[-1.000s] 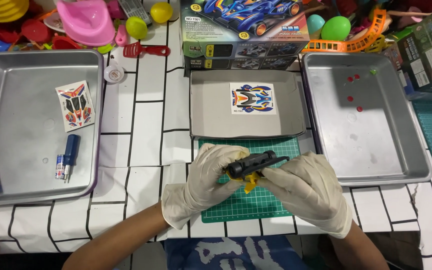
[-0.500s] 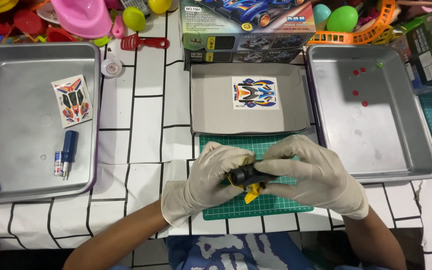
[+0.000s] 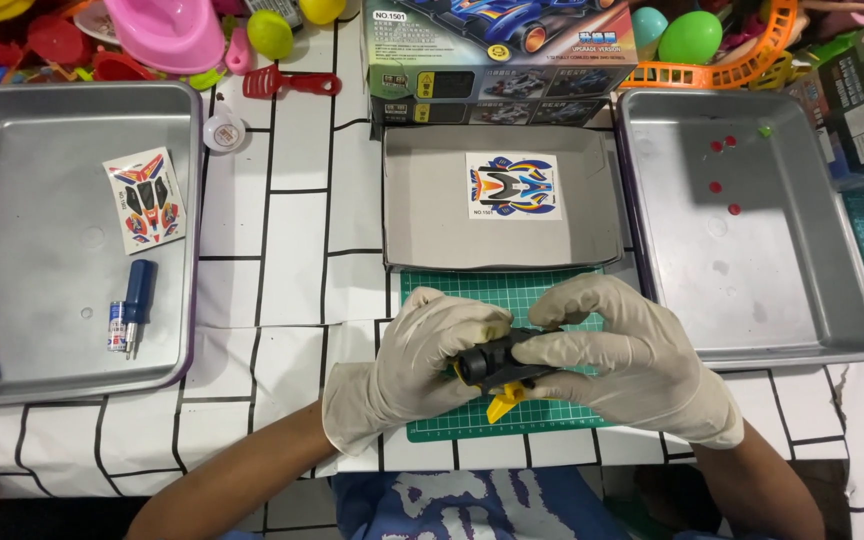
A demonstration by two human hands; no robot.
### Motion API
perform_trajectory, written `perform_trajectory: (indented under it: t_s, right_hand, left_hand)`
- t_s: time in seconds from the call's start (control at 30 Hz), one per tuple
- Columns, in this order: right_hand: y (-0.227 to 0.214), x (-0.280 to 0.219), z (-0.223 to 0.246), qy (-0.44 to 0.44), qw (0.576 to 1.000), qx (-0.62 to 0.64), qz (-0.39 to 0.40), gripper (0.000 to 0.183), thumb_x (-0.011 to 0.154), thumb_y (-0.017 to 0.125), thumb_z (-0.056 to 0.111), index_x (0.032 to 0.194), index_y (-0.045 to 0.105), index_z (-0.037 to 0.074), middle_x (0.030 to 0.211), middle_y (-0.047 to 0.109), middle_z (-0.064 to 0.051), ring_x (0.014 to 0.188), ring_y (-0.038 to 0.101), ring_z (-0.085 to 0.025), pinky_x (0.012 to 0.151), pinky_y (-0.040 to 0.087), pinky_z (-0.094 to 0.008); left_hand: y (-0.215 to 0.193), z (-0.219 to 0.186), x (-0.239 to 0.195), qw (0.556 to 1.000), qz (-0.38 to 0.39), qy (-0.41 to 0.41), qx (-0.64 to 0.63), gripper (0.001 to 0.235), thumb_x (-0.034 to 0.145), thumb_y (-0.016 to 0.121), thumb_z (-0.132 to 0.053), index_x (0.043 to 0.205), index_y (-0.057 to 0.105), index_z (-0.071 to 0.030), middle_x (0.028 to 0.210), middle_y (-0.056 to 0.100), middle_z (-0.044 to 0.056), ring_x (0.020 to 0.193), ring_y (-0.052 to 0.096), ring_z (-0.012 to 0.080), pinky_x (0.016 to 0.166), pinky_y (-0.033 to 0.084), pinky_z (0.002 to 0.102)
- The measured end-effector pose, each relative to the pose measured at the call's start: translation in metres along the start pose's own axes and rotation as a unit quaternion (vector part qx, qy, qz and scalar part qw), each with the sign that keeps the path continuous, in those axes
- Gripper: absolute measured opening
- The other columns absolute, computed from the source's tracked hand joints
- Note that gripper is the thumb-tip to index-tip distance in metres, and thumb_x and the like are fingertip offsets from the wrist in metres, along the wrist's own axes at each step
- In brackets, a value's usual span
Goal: Assembling a mini 4WD toy car by installing batteries and snapping together the chassis and body components.
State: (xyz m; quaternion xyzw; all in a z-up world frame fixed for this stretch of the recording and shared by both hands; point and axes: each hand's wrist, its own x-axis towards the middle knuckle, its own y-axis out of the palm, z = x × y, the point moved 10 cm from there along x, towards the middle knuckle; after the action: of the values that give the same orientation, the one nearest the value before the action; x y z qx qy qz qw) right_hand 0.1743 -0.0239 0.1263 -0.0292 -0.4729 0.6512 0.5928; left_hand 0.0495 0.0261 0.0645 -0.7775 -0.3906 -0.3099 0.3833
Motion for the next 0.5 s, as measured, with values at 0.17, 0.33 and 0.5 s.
perform_trajectory:
  t_s: [0.17, 0.33, 0.5]
  right_hand:
    - [-0.002, 0.010, 0.020, -0.039, 0.996, -0.073, -0.034, 0.026, 0.080, 0.088, 0.027, 0.088, 0.066, 0.015, 0.094, 0.065, -0.008, 0.078, 0.065, -0.022, 0.074, 0.056, -0.032]
    - [0.001, 0.001, 0.011, -0.026, 0.996, -0.065, -0.057, 0.025, 0.084, 0.081, 0.035, 0.089, 0.065, 0.016, 0.097, 0.065, -0.008, 0.083, 0.067, -0.022, 0.072, 0.058, -0.030]
    - [0.007, 0.005, 0.006, 0.013, 0.999, 0.024, -0.035, 0.022, 0.086, 0.083, 0.018, 0.098, 0.065, 0.014, 0.101, 0.062, -0.008, 0.089, 0.067, -0.020, 0.079, 0.058, -0.030]
  left_hand:
    - [0.006, -0.003, -0.007, 0.996, 0.014, 0.028, 0.086, 0.021, 0.105, 0.061, -0.030, 0.116, 0.056, -0.013, 0.115, 0.073, 0.008, 0.102, 0.074, 0.0244, 0.081, 0.039, 0.037]
    - [0.005, -0.005, -0.005, 0.996, 0.016, 0.026, 0.089, 0.024, 0.103, 0.065, -0.032, 0.114, 0.058, -0.011, 0.115, 0.073, 0.009, 0.103, 0.074, 0.0251, 0.081, 0.039, 0.037]
    - [0.004, -0.005, 0.000, 0.997, 0.008, 0.014, 0.072, 0.020, 0.104, 0.061, -0.027, 0.114, 0.056, -0.011, 0.112, 0.074, 0.011, 0.103, 0.075, 0.0271, 0.082, 0.042, 0.038]
